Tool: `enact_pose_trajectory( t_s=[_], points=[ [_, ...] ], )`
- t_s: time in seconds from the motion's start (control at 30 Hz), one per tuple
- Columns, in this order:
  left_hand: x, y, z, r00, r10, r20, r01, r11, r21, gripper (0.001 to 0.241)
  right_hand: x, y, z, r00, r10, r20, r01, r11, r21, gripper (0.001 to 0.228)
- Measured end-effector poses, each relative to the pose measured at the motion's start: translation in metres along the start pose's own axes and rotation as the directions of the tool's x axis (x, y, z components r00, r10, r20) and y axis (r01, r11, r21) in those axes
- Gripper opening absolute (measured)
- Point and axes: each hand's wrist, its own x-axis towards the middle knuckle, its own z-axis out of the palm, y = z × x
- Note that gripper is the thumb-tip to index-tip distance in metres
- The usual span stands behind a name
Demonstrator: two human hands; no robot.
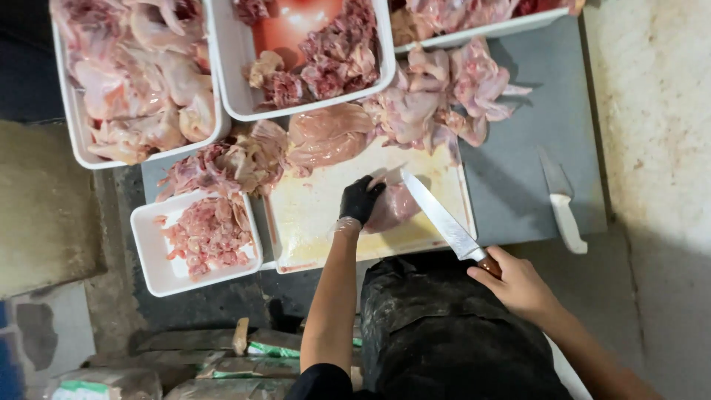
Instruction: Trimming and cutting raw chicken meat into smaller portions on a cutting board using a knife.
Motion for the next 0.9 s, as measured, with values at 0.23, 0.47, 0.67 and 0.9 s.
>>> enact_pose_trajectory(
  t_s=[0.23,0.47,0.67,0.9],
  points=[
    [-0.049,0.015,-0.026,0.984,0.095,-0.151,-0.099,0.995,-0.025,0.04,0.033,0.036,0.066,0.995,0.003,0.104,-0.023,0.981,0.194,0.051],
    [-0.068,0.042,-0.05,0.871,0.449,-0.2,-0.45,0.892,0.041,0.01,0.114,-0.001,0.102,0.962,-0.189,0.197,0.12,0.941,0.318,0.04],
    [-0.067,0.05,-0.061,0.883,0.403,-0.241,-0.431,0.899,-0.078,0.005,0.122,-0.013,0.116,0.931,-0.315,0.182,0.235,0.902,0.363,0.037],
    [-0.077,0.024,-0.073,0.938,0.261,-0.229,-0.316,0.915,-0.251,0.007,0.076,0.029,0.116,0.925,-0.134,0.357,0.085,0.985,0.15,0.042]
  ],
)
